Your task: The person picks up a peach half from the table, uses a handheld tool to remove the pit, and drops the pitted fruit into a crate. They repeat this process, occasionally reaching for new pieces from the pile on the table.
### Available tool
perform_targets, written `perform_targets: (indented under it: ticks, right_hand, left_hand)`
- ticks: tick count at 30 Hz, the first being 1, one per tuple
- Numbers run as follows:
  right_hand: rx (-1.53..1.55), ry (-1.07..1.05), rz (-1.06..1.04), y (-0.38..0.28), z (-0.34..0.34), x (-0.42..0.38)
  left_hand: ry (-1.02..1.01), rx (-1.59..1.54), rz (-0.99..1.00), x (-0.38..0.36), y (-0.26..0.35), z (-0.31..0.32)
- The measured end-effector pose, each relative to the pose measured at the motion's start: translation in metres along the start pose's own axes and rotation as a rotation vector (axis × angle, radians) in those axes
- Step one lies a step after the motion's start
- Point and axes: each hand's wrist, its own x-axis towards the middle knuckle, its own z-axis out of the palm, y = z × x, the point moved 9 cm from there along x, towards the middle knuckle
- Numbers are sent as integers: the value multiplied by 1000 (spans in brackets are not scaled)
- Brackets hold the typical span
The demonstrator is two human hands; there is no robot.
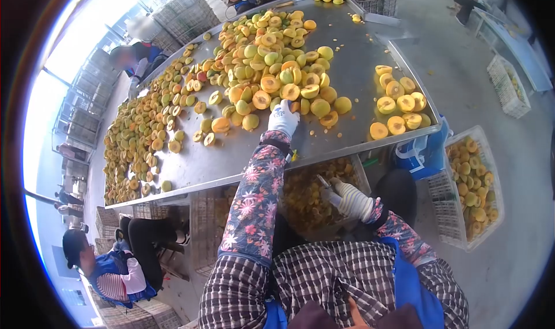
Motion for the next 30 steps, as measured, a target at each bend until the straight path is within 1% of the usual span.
perform_targets:
  ticks: [2, 3, 4, 5, 6, 7, 8, 10, 11, 12, 14, 15, 16, 18, 19, 20, 22, 23, 25, 26, 28, 29, 30]
  right_hand:
    - [6, 0, 25, 3, -1, -2]
    - [78, 15, 3, 4, -2, -3]
    - [151, 25, -22, 2, -2, -2]
    - [154, 18, -29, 0, 0, -1]
    - [175, 94, -110, -13, -6, -2]
    - [196, 166, -188, -26, -13, -5]
    - [201, 153, -190, -36, -11, -5]
    - [313, 111, -188, -60, -7, -1]
    - [237, 105, -206, -72, -5, 2]
    - [236, 92, -207, -83, -2, 3]
    - [-10, 162, -346, -116, -1, 0]
    - [-117, 213, -398, -125, 1, 0]
    - [-127, 210, -397, -127, 6, -1]
    - [-406, 263, -379, -131, 11, -4]
    - [-496, 274, -377, -135, 13, -6]
    - [-504, 272, -377, -137, 14, -7]
    - [-597, 262, -333, -136, 19, -8]
    - [-587, 233, -321, -135, 22, -8]
    - [-578, 237, -316, -134, 24, -9]
    - [-569, 238, -314, -133, 25, -8]
    - [-567, 241, -301, -129, 27, -7]
    - [-592, 191, -301, -127, 33, -7]
    - [-617, 143, -302, -126, 37, -7]
  left_hand:
    - [24, -53, -35, 3, -18, 5]
    - [-136, -572, -164, 0, -39, 24]
    - [-292, -1090, -293, -17, -35, 31]
    - [-289, -1374, -290, -36, -30, 22]
    - [-248, -1515, -302, -60, -22, 7]
    - [-268, -1663, -328, -81, -24, 8]
    - [-284, -1814, -349, -100, -27, 8]
    - [-142, -2063, -395, -139, -28, 0]
    - [-60, -2157, -444, -154, -33, 3]
    - [-45, -2161, -446, -167, -26, 0]
    - [-14, -2345, -516, -190, -2, -5]
    - [-18, -2285, -434, -192, -1, -6]
    - [-18, -2296, -431, -197, 0, -4]
    - [43, -2085, -331, -207, 0, -10]
    - [-7, -2051, -234, -207, 3, -11]
    - [-7, -2059, -231, -210, 4, -10]
    - [66, -1939, -194, -213, 5, -17]
    - [63, -1942, -191, -213, 6, -16]
    - [136, -1806, -132, -214, 6, -22]
    - [130, -1808, -131, -214, 8, -20]
    - [207, -1769, -94, -215, 8, -26]
    - [205, -1768, -93, -216, 7, -28]
    - [121, -1719, -122, -216, 7, -27]
